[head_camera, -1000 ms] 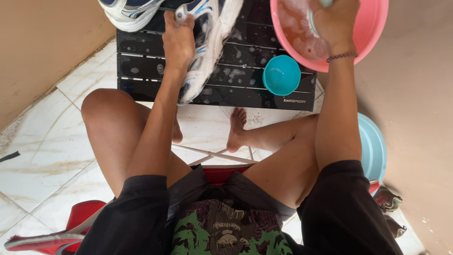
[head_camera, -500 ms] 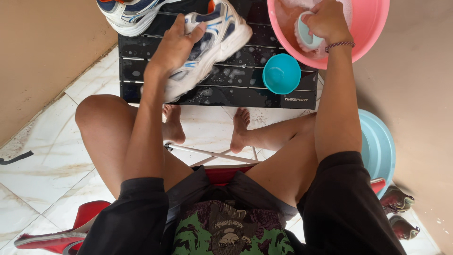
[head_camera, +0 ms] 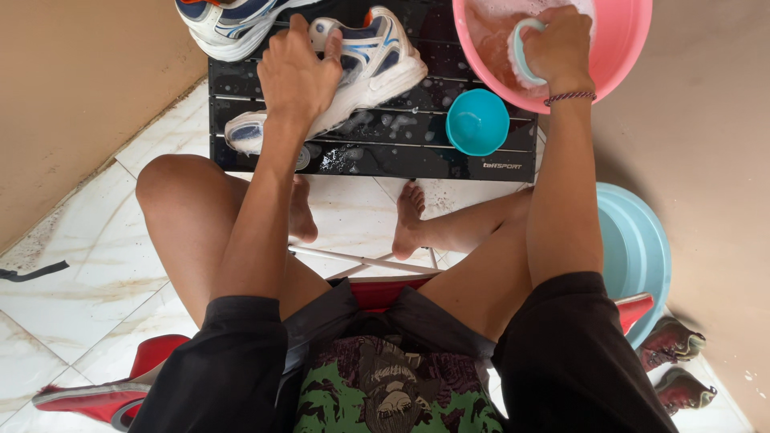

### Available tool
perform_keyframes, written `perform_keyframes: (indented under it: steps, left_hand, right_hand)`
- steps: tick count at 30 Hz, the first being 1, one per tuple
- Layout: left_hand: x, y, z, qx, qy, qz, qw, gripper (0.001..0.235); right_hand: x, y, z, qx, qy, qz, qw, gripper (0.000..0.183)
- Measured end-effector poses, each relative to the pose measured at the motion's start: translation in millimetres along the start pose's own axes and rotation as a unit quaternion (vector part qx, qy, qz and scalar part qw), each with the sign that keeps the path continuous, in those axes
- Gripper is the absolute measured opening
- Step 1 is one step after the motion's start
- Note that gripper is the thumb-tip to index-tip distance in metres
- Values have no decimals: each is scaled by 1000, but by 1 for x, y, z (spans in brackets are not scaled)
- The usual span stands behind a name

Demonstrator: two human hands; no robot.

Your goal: The person scrubs a white and blue sneaker with a light blue brush, repeatedly dipping the brush into a pink basin of soapy water. The person holds the shoe with the left hand and scrubs various parts of the upper and sole with the right hand.

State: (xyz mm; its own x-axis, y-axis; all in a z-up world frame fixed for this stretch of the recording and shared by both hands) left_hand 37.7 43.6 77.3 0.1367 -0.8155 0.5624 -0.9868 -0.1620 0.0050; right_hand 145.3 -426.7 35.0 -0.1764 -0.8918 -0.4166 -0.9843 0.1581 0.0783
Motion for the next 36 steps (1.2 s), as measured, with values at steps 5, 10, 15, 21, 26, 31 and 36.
perform_keyframes:
  steps: [5, 10, 15, 21, 26, 31, 36]
  left_hand:
    - [16, 8, 11, 18, -32, -53, 998, 36]
    - [19, 3, 4, -22, -23, -2, 999, 77]
    - [25, 19, -9, -48, -49, 23, 997, 65]
    - [21, 16, 7, -20, -101, 48, 994, 62]
    - [19, 6, 16, 2, -116, 61, 991, 61]
    - [27, 5, 9, -29, -136, 40, 990, 67]
    - [26, 6, 10, -22, -119, 27, 992, 63]
  right_hand:
    - [20, -20, 5, 36, 85, -42, 995, 54]
    - [-35, 3, -14, 176, -65, -157, 970, 39]
    - [-104, 70, -1, 245, -139, -183, 942, 19]
    - [-167, 123, 46, 187, -207, -223, 934, 42]
    - [-174, 122, 63, 235, -159, -187, 940, 49]
    - [-203, 145, 50, 226, -186, -239, 926, 46]
    - [-193, 145, 53, 223, -171, -230, 932, 42]
Point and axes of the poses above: each hand's wrist, its own y-axis away from the middle knuckle, its own z-axis out of the palm, x = y × z, the point moved 4 cm from there along -y, towards the middle knuckle, and after that the axes turned 2 degrees about -y, right-handed, at the moved point
